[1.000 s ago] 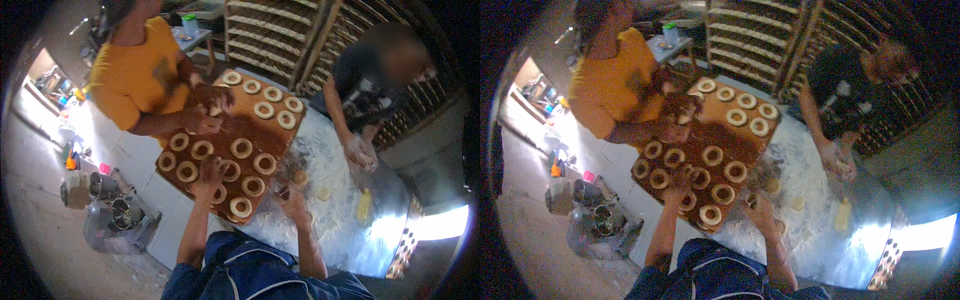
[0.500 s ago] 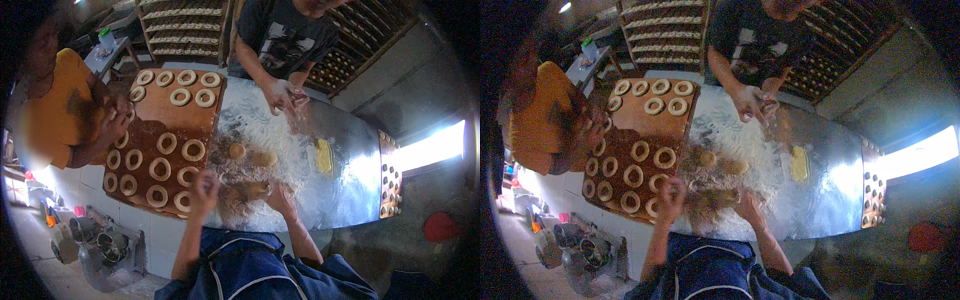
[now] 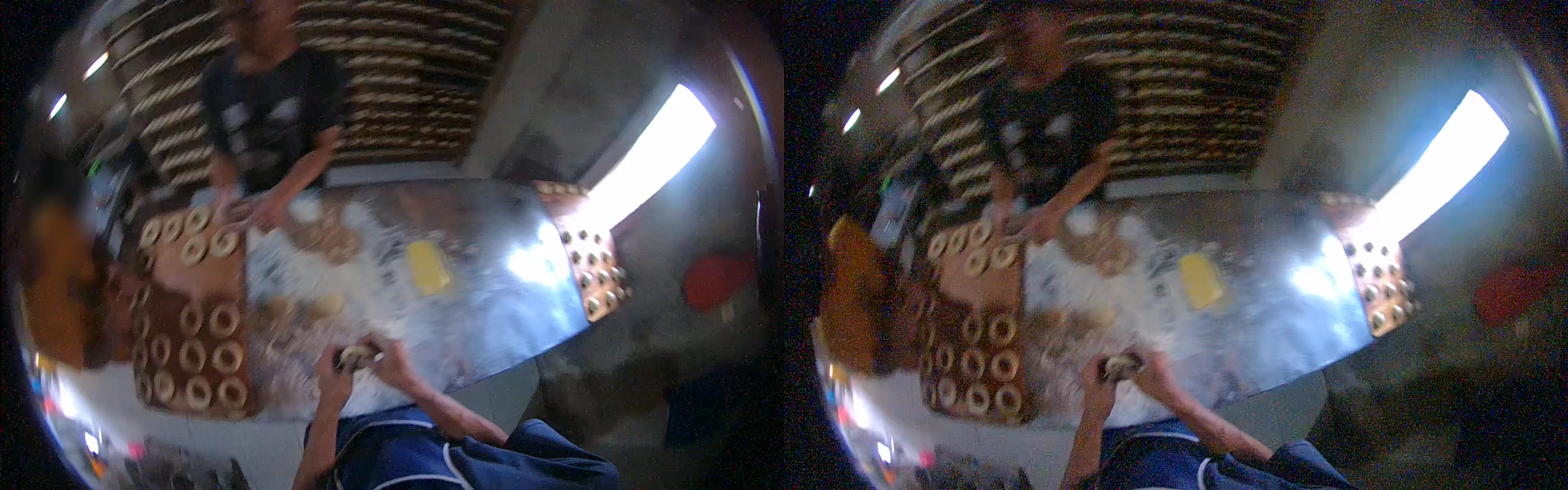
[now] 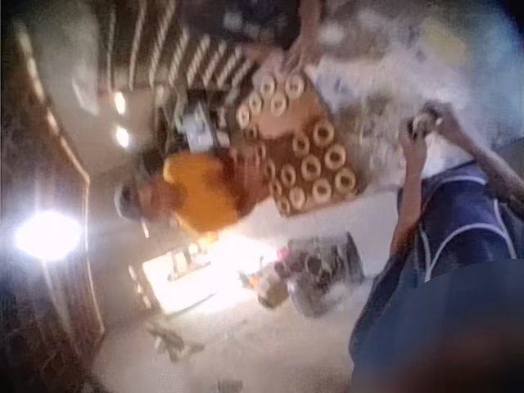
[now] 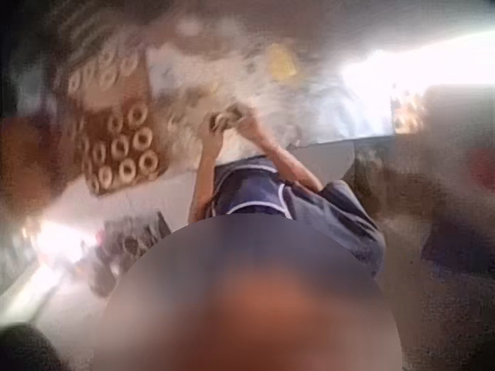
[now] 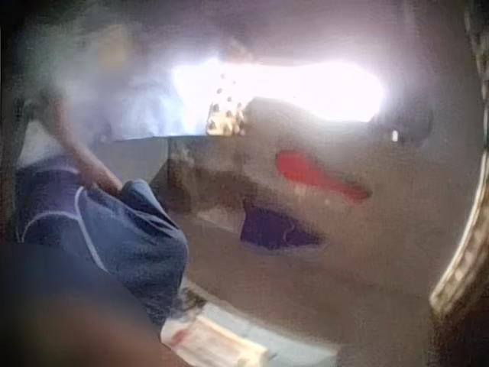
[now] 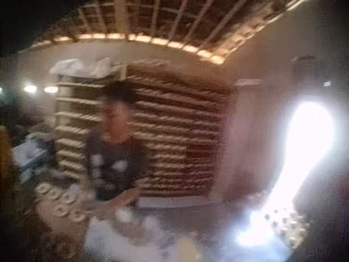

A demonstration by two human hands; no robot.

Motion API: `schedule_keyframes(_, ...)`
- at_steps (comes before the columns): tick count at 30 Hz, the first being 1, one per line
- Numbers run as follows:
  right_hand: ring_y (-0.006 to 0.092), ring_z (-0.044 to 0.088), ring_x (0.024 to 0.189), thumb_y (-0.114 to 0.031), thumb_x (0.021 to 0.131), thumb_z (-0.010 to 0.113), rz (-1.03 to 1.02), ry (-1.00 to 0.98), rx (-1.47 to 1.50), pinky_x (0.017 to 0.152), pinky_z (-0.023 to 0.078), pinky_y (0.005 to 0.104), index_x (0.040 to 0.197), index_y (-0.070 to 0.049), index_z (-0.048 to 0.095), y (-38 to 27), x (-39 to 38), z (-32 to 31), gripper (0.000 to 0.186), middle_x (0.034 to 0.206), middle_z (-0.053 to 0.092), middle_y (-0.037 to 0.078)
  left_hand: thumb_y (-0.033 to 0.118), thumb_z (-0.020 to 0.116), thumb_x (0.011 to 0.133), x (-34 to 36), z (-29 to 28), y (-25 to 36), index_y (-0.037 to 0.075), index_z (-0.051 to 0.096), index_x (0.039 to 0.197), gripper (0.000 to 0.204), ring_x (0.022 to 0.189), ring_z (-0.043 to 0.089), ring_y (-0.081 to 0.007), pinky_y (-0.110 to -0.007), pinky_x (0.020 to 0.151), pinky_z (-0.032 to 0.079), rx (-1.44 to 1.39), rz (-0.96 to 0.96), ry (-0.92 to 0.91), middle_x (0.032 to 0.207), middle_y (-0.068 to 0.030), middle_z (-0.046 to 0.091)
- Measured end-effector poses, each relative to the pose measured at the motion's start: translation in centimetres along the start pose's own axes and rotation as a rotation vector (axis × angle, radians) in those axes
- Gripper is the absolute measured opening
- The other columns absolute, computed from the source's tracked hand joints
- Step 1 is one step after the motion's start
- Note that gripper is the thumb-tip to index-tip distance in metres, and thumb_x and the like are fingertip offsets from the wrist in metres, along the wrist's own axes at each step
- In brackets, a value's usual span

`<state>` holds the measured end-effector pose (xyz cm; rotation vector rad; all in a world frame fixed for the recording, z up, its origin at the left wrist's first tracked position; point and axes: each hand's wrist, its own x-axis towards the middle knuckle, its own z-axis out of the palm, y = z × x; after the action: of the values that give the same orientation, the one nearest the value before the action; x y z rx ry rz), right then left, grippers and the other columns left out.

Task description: The person shapes small dough pieces into rings by hand, placing them on a wooden board. Two coworkers assist by arranging the shaped dough on the board and nearby racks.

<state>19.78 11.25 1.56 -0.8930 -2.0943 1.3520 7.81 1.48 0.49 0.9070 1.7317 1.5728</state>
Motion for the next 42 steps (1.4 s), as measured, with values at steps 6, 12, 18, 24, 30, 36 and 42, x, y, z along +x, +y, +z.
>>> schedule_keyframes(6, 0.0395, 0.057, 0.082, -0.009, 0.074, 0.066, -0.076, 0.295, -0.269, 0.070, 0.045, 0.0455, 0.092, -0.005, 0.049, 2.6, -0.7, -4.6, 0.025, 0.083, 0.055, 0.017, 0.009, 0.068, 0.085, 0.6, 7.0, 3.1, 0.003, 0.052, 0.102, 0.025, 0.087, 0.056, -0.0149, -0.029, 0.076, 0.048, -0.171, -0.023, -0.171, 0.095, -0.0040, 0.057)
schedule_keyframes(12, 0.0372, 0.056, 0.094, -0.011, 0.077, 0.064, -0.058, 0.227, -0.270, 0.077, 0.045, 0.0441, 0.099, -0.007, 0.051, -0.8, -2.3, -10.1, 0.026, 0.095, 0.056, 0.013, 0.020, 0.074, 0.077, 1.6, 9.4, -1.3, 0.004, 0.048, 0.093, 0.036, 0.078, 0.051, -0.0140, -0.027, 0.068, 0.043, -0.080, 0.221, -0.051, 0.083, -0.0028, 0.048)
schedule_keyframes(18, 0.0369, 0.057, 0.083, -0.013, 0.077, 0.067, -0.131, 0.062, -0.202, 0.074, 0.046, 0.0422, 0.094, -0.004, 0.057, 6.8, -2.4, -11.6, 0.021, 0.084, 0.057, 0.015, 0.006, 0.064, 0.065, 0.7, 12.2, 4.8, 0.004, 0.051, 0.104, 0.041, 0.069, 0.055, -0.0194, -0.027, 0.058, 0.046, -0.452, -0.221, -0.285, 0.085, -0.0089, 0.052)
schedule_keyframes(24, 0.0209, 0.060, 0.078, -0.022, 0.085, 0.067, -0.239, -0.131, 0.465, 0.071, 0.048, 0.0342, 0.088, 0.002, 0.062, 1.3, -3.9, -16.0, 0.024, 0.086, 0.064, 0.011, 0.038, 0.051, 0.088, 0.6, 12.7, 2.0, 0.006, 0.046, 0.104, 0.036, 0.069, 0.054, -0.0190, -0.035, 0.061, 0.049, -1.262, -0.454, -0.150, 0.075, -0.0031, 0.049)
schedule_keyframes(30, 0.0178, 0.060, 0.072, -0.054, 0.098, 0.036, 0.492, -0.287, 0.464, 0.066, 0.048, 0.0319, 0.081, 0.005, 0.066, 2.7, -2.4, -13.3, 0.068, 0.073, 0.062, 0.011, 0.043, 0.045, 0.094, -0.1, 14.8, 2.6, 0.009, 0.044, 0.080, 0.036, 0.051, 0.046, -0.0170, -0.032, 0.049, 0.043, -0.105, 0.043, 0.027, 0.063, -0.0003, 0.045)
schedule_keyframes(36, 0.0190, 0.052, 0.062, -0.057, 0.096, 0.037, 0.262, -0.151, 0.293, 0.060, 0.043, 0.0374, 0.079, 0.007, 0.062, 2.2, -3.3, -10.4, 0.071, 0.063, 0.057, 0.006, 0.046, 0.045, 0.094, -0.1, 12.7, 0.3, 0.010, 0.045, 0.076, 0.041, 0.046, 0.046, -0.0197, -0.034, 0.044, 0.040, -0.872, -0.327, 0.090, 0.062, -0.0035, 0.050)
schedule_keyframes(42, 0.0174, 0.049, 0.060, -0.046, 0.098, 0.040, 0.243, -0.158, 0.231, 0.057, 0.041, 0.0361, 0.080, 0.006, 0.060, 3.6, -3.8, -7.1, 0.059, 0.060, 0.052, 0.009, 0.037, 0.053, 0.091, -1.1, 12.5, -1.2, 0.006, 0.047, 0.074, 0.036, 0.054, 0.050, -0.0186, -0.033, 0.049, 0.041, -0.504, 0.030, 0.033, 0.061, -0.0083, 0.047)
